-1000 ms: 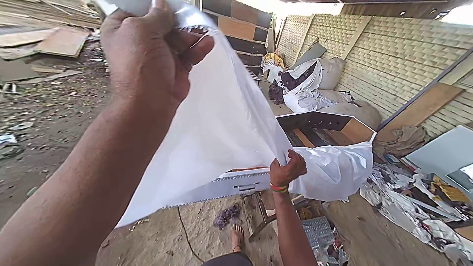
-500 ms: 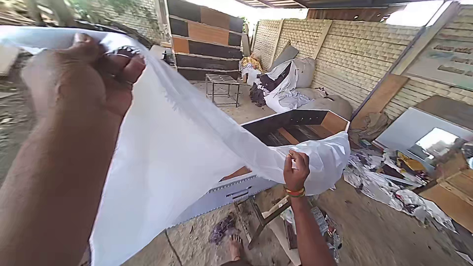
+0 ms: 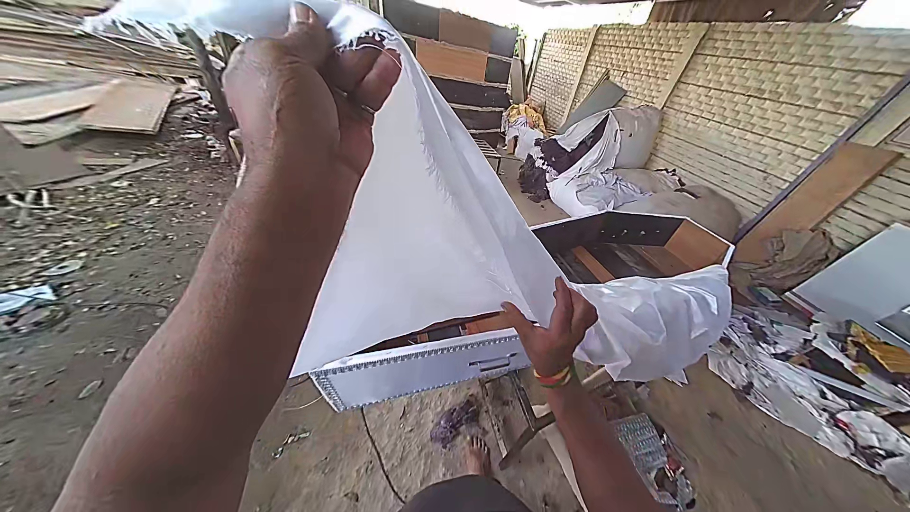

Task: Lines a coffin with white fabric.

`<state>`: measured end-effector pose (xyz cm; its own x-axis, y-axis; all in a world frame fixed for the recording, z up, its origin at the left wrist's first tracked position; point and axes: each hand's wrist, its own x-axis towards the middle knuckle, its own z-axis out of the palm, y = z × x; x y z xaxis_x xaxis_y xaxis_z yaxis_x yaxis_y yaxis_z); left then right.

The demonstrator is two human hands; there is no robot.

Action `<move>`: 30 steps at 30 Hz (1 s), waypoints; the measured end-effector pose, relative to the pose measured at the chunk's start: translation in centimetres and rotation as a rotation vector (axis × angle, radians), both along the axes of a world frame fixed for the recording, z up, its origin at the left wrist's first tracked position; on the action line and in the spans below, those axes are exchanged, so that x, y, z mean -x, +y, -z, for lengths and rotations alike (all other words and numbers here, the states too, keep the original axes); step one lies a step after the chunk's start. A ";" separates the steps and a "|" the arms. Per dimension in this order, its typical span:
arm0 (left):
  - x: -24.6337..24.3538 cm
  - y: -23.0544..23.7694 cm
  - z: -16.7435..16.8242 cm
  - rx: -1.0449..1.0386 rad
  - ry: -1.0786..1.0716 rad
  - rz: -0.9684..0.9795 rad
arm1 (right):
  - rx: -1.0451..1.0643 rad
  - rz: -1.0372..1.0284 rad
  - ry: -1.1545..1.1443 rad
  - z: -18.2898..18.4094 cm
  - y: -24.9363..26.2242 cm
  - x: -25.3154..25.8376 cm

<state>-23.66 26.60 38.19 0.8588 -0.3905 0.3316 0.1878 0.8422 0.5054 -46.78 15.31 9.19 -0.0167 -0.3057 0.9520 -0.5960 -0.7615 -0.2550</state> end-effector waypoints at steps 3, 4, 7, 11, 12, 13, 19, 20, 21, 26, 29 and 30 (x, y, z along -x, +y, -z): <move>1.5 -0.2 -0.7 0.018 -0.025 0.002 | -0.038 0.094 -0.014 -0.8 0.6 -3.1; 1.9 -0.2 -1.0 0.026 -0.030 0.000 | -0.036 0.118 -0.015 -0.8 0.5 -4.0; 3.0 0.2 -2.0 0.082 -0.040 0.015 | 0.003 0.164 -0.037 -1.0 -0.2 -5.8; 4.3 0.6 -2.9 0.111 -0.047 0.014 | 0.013 0.216 -0.065 -1.2 -2.3 -7.3; 4.6 0.6 -3.1 0.117 -0.048 0.015 | 0.011 0.231 -0.073 -1.3 -2.8 -7.6; 4.8 0.7 -3.2 0.118 -0.050 0.017 | 0.008 0.248 -0.080 -1.5 -3.4 -7.8; 6.2 1.2 -3.4 0.116 -0.059 0.010 | -0.040 0.310 -0.108 -2.1 -5.3 -8.2; 6.2 1.3 -3.4 0.113 -0.058 0.007 | -0.049 0.309 -0.115 -2.3 -5.7 -8.1; 6.3 1.4 -3.4 0.107 -0.055 0.001 | -0.053 0.310 -0.120 -2.4 -6.0 -8.0; 5.6 1.8 -3.3 0.085 -0.052 -0.045 | -0.009 0.273 -0.143 -1.8 -6.5 -6.4; 4.9 1.7 -3.1 0.084 -0.049 -0.063 | 0.012 0.235 -0.157 -1.3 -5.4 -4.9; 4.6 1.6 -3.0 0.078 -0.048 -0.069 | 0.020 0.224 -0.165 -1.3 -5.0 -4.3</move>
